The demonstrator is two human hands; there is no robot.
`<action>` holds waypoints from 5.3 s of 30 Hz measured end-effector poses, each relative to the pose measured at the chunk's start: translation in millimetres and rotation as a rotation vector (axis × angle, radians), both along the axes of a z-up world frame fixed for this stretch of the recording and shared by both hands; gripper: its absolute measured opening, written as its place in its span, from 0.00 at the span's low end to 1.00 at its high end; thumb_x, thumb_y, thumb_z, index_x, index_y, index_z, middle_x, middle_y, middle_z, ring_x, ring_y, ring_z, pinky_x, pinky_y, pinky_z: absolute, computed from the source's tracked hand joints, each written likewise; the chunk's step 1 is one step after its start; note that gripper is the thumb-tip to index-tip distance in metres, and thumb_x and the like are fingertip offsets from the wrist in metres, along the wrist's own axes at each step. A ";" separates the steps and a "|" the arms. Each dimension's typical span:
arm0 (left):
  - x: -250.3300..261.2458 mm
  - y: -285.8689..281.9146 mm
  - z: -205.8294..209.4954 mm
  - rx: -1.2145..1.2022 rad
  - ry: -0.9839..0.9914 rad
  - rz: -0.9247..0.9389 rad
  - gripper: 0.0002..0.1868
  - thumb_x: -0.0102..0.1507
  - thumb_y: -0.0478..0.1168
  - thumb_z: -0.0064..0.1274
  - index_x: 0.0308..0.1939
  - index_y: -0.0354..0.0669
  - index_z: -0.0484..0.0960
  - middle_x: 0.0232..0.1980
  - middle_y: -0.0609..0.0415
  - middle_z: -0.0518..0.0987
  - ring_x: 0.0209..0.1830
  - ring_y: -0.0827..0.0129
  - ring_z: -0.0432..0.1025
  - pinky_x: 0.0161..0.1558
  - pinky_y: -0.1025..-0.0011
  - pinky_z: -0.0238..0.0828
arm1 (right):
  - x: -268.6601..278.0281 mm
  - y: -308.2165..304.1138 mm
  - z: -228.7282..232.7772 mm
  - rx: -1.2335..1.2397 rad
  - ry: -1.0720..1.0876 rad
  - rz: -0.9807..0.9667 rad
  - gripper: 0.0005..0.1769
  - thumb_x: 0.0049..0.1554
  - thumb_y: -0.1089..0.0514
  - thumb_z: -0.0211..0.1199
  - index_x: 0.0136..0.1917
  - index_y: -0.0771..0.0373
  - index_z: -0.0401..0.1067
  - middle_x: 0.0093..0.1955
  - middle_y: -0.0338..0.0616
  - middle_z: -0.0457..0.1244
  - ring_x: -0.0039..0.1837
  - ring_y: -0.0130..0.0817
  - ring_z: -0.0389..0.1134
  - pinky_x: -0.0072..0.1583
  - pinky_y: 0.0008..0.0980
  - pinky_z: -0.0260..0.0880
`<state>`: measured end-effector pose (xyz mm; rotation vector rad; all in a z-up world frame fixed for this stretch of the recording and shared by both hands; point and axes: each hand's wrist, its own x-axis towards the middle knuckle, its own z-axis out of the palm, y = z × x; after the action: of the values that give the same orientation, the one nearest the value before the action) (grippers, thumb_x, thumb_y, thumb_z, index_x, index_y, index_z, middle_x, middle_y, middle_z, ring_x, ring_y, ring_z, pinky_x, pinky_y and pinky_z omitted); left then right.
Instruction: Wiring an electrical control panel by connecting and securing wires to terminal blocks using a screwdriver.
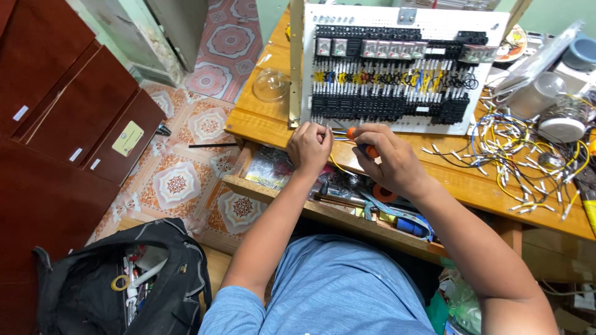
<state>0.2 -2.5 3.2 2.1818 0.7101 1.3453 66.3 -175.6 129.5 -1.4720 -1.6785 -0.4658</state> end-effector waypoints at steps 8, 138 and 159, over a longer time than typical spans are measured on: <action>5.7 3.2 -11.1 -0.011 0.006 0.014 0.07 0.55 0.47 0.61 0.25 0.57 0.80 0.22 0.58 0.69 0.29 0.58 0.75 0.36 0.64 0.75 | 2.2 14.4 -7.3 -0.005 -0.022 0.022 0.10 0.56 0.68 0.67 0.52 0.67 0.73 0.54 0.51 0.68 0.52 0.50 0.74 0.50 0.39 0.74; 6.9 0.2 -9.2 -0.200 0.058 -0.005 0.07 0.60 0.45 0.59 0.28 0.60 0.78 0.27 0.64 0.72 0.35 0.66 0.78 0.41 0.72 0.74 | -9.8 38.8 4.7 -0.230 -0.897 -0.404 0.09 0.53 0.49 0.56 0.45 0.51 0.70 0.37 0.39 0.57 0.34 0.38 0.62 0.37 0.38 0.57; 6.7 1.1 -12.7 -0.212 0.163 0.058 0.03 0.58 0.46 0.60 0.32 0.63 0.81 0.28 0.65 0.72 0.35 0.68 0.77 0.42 0.72 0.74 | -11.0 44.8 5.9 -0.130 -0.697 -0.286 0.08 0.58 0.50 0.54 0.41 0.53 0.69 0.37 0.38 0.56 0.36 0.39 0.64 0.38 0.37 0.58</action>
<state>6.9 -1.4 -9.6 2.1299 0.9389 1.0726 55.3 -130.8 135.5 -1.7792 -2.0508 -1.1483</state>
